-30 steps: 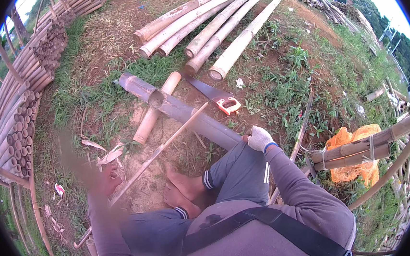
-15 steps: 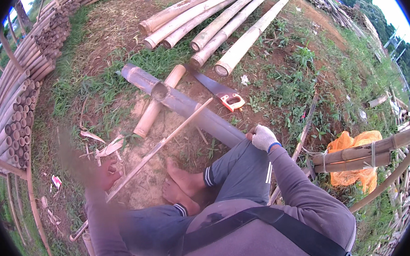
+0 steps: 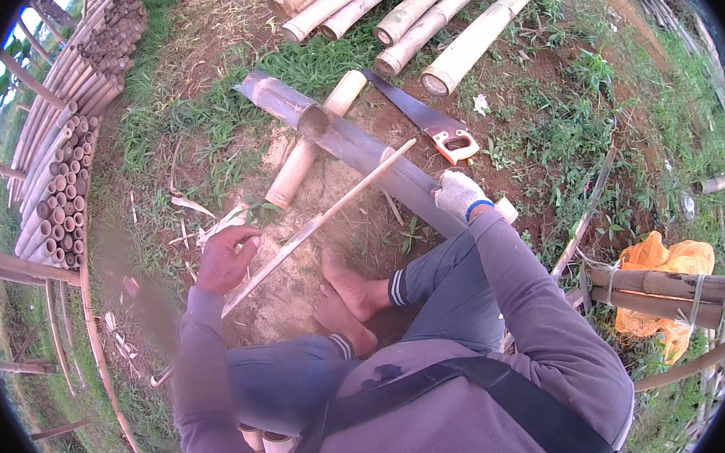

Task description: The person sits on the ground and uses a hand saw to cut a long bamboo pole into shorter sections. They position the bamboo on a support, saw through it, and then move the cut pieces aside.

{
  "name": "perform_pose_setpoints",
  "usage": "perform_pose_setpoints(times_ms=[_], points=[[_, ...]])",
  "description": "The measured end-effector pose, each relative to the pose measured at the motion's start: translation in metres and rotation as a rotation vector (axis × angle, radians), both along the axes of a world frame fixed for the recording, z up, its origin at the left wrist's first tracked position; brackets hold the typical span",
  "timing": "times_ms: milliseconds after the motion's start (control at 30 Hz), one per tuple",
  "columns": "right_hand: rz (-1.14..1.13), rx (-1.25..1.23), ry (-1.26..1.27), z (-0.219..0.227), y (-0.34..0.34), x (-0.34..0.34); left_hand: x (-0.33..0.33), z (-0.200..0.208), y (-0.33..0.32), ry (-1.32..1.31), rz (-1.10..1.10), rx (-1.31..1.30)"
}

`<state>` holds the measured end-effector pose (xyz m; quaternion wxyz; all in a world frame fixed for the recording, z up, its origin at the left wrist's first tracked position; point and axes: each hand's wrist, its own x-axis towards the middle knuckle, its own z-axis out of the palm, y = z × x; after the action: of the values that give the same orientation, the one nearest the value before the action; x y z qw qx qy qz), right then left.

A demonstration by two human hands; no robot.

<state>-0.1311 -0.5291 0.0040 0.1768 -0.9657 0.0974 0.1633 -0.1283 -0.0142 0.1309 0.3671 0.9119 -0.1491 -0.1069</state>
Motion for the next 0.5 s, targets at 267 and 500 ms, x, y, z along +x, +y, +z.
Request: perform_pose_setpoints(times_ms=[267, 500], points=[[-0.066, 0.023, 0.023, -0.025, 0.04, 0.023, 0.084, -0.06, -0.1, -0.014, -0.173, 0.284], [-0.067, 0.053, -0.031, -0.034, 0.031, 0.028, 0.071, -0.137, -0.16, 0.265, -0.288, 0.518]])
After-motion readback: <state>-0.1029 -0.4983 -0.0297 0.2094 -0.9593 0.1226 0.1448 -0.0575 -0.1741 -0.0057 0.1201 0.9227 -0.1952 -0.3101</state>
